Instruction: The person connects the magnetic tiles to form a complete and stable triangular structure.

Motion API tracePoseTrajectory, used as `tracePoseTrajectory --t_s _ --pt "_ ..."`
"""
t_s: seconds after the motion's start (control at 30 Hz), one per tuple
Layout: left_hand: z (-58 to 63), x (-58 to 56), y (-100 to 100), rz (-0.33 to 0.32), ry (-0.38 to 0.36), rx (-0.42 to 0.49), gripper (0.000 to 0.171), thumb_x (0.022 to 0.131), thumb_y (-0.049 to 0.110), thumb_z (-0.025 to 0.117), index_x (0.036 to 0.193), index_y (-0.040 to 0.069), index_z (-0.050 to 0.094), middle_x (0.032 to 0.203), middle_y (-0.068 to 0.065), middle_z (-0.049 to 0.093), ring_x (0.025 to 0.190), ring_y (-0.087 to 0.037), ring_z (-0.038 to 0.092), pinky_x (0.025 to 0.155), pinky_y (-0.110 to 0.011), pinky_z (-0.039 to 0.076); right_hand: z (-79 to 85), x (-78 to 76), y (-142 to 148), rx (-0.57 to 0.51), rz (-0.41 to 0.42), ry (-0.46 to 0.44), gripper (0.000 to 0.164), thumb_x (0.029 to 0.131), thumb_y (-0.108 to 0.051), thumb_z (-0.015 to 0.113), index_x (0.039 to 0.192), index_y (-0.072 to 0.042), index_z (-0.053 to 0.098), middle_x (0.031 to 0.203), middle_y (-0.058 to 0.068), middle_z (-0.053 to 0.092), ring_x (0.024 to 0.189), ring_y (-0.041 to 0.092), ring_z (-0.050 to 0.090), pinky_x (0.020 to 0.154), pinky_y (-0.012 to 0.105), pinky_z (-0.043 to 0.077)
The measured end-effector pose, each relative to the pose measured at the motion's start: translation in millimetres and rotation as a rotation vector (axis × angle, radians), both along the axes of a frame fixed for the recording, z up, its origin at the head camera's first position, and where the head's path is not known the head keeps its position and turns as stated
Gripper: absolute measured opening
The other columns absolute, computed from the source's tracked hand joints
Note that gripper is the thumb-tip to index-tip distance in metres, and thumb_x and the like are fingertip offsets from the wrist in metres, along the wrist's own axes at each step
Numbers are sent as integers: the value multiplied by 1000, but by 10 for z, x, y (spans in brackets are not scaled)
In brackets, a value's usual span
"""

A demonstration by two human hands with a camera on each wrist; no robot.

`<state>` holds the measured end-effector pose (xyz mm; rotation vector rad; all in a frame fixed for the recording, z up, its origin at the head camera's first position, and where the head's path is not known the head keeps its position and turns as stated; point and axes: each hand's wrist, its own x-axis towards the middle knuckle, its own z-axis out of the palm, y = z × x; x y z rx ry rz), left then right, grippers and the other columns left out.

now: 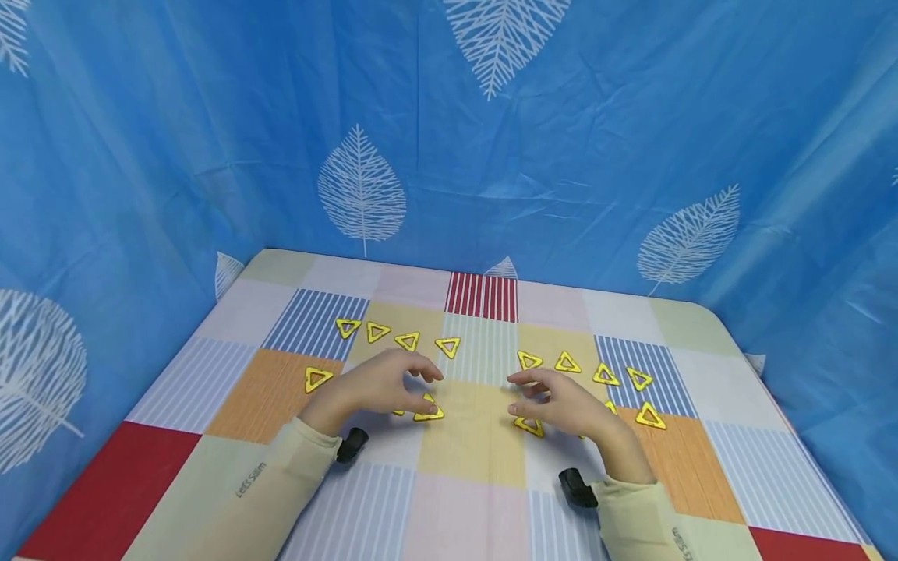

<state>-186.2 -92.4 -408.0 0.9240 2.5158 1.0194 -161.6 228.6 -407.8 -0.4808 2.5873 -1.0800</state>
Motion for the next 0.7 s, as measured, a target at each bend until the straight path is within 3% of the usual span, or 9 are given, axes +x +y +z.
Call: tracePoseTrajectory --t_s 0.2,0.4,0.7 --pt "-38 28 31 27 13 12 45 82 29 85 119 7 72 108 -4 68 103 -23 62 84 -40 51 -41 2 6 -16 -25 -10 54 84 -24 84 130 -4 65 120 10 62 105 28 57 84 41 50" --pt "-53 21 37 67 11 -14 44 80 27 87 117 9 73 106 -1 68 98 -21 60 81 -38 50 -40 -30 25 3 31 -20 60 77 -22 89 128 -1 65 104 10 58 90 27 53 75 34 49" --pt "-107 25 -21 64 -2 -54 49 71 28 94 113 12 74 101 7 66 93 -17 57 85 -37 46 -21 -42 77 -11 56 -95 61 67 -12 95 120 -1 66 102 10 57 89 27 50 74 30 47"
